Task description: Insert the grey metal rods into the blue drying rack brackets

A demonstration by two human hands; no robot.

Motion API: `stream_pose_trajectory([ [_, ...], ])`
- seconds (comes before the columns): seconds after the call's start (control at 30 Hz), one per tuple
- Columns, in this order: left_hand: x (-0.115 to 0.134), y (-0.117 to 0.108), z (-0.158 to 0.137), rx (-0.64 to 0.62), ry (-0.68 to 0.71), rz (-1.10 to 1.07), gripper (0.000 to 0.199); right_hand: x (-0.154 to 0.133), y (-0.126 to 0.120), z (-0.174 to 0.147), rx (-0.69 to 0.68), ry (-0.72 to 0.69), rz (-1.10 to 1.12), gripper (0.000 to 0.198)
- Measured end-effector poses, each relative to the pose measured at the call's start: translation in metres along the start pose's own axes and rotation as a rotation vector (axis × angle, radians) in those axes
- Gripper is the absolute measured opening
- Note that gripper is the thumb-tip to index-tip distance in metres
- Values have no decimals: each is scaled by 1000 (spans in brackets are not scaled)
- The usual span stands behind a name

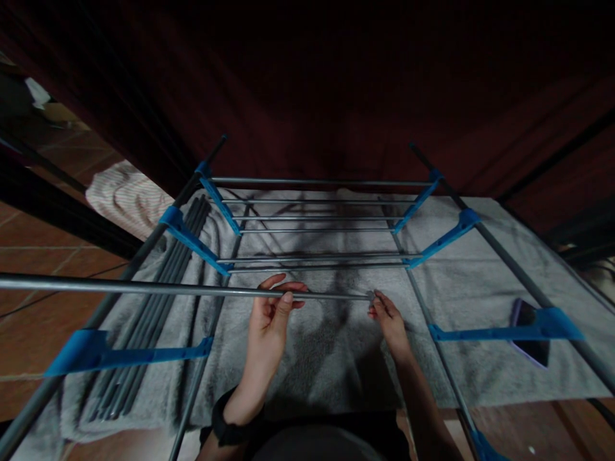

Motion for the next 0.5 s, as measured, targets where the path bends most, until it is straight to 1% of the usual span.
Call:
stream_pose_trajectory([
  [0.13, -1, -1, 0, 16, -9, -6, 37, -1, -1, -2, -23, 5, -6, 70],
  [0.27, 0, -5, 2, 72, -16, 8, 36, -1, -1, -3, -67, 7, -23, 68],
  [0.37, 4, -8, 3, 103, 5, 41, 33, 0, 3, -4, -136, 19, -63, 64],
  [0.5, 7, -8, 5, 92, 29, 58, 33, 0, 12, -8, -283, 33, -203, 54],
])
Point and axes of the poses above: each hand's wrist, its own z-axis towards the middle knuckle, its own y-axis out of the palm, x = y × z, the point moved 7 cm from there along z, towards the middle knuckle, and after that the axes turned 3 degrees about y, right-handed, at the moved point
